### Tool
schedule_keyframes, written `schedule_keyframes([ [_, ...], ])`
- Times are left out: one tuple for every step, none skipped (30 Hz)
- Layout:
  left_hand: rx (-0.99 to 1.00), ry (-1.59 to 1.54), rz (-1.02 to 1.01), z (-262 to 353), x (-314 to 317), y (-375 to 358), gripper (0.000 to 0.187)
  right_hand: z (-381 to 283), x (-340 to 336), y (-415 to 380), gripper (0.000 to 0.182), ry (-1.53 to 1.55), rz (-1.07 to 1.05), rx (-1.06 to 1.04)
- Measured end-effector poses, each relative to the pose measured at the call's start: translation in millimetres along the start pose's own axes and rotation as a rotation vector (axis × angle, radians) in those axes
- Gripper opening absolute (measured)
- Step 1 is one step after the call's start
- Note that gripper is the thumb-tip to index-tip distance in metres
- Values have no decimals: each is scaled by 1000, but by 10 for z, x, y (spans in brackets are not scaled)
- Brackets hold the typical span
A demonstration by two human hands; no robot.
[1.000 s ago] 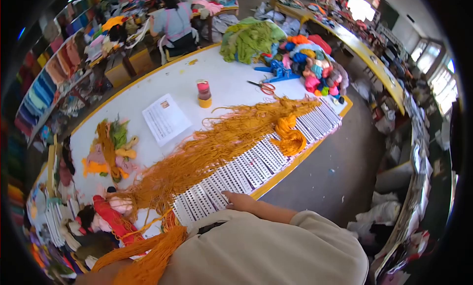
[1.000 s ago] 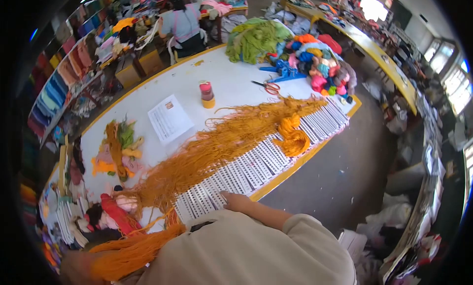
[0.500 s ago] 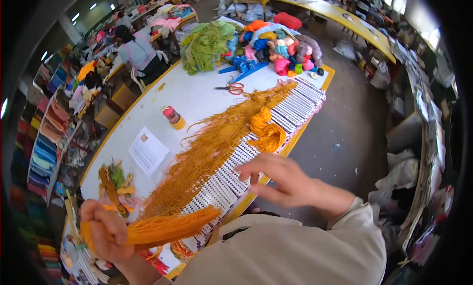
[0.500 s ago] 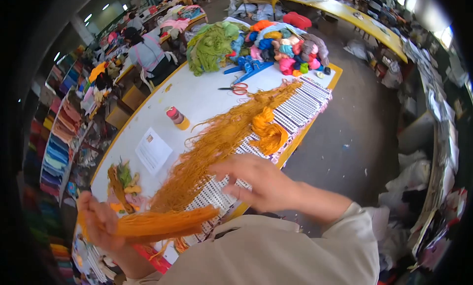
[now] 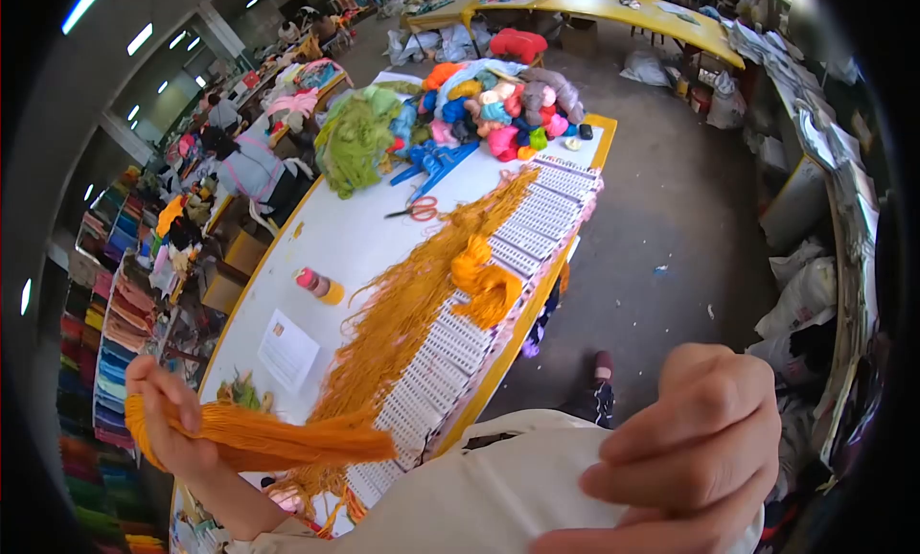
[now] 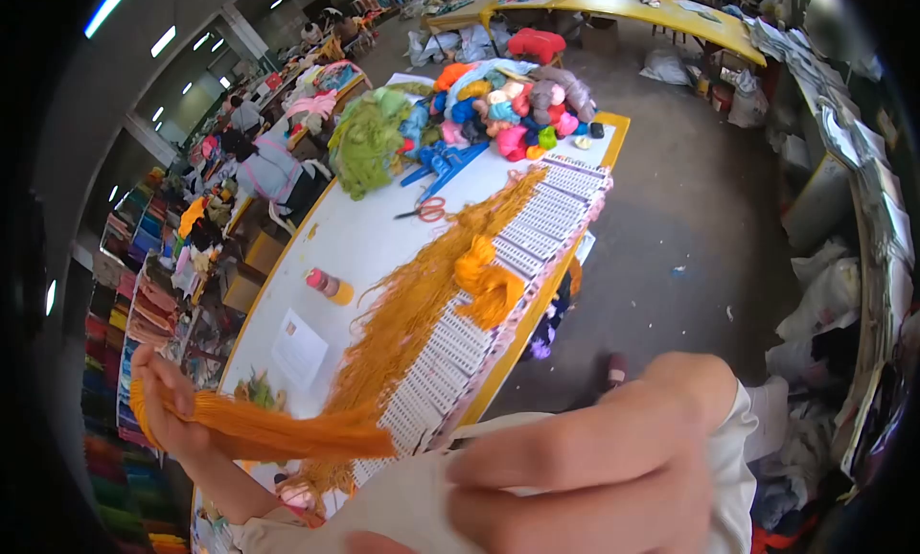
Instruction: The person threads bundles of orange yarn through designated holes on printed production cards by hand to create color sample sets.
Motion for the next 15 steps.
schedule_keyframes([
  [60,-17,-1,30,180,88,28,114,-186,-187,28,96,64,27],
  [112,-28,-17,6,381,152,29,290,-283,-436,21,65,14,-16],
  [116,-42,-39,-125,565,212,30,506,-364,-704,17,34,-42,-55],
  [110,-55,-60,-294,762,271,31,827,-418,-887,20,-122,-151,131],
  [42,-15,-103,-514,1008,345,32,1161,-492,-1112,22,-273,-256,324],
  [-6,17,-96,-752,1293,437,31,1558,-579,-1426,24,-225,-294,496],
  [-56,57,-89,-1003,1603,529,30,1960,-632,-1814,26,-168,-329,668],
  [-155,83,-89,-1288,1916,613,28,2290,-694,-2291,28,-164,-339,841],
  [-249,108,-86,-1598,2195,679,26,2546,-754,-2800,30,-163,-347,1008],
  [-283,80,-92,-1947,2435,723,25,2733,-828,-3254,31,-137,-363,1131],
  [-318,50,-95,-2316,2644,723,24,2880,-896,-3683,32,-110,-382,1253],
  [-378,32,-78,-2647,2826,677,23,2975,-940,-3978,32,-104,-395,1254],
  [-441,14,-61,-2978,2980,611,23,3076,-963,-4325,32,-68,-418,1334],
  [-506,-12,-28,-3356,3068,495,22,3183,-981,-4612,33,-30,-440,1415],
  [-570,-37,3,-3708,3137,357,22,3283,-1007,-4770,33,-20,-451,1420],
])
Point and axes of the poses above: each hand's wrist, its own y-axis towards the middle knuckle, its own x-axis out of the palm, z = x × y, the point moved 9 cm from there along y, towards the middle knuckle, and after that the axes turned 12 degrees about -z, right-handed, at the moved point
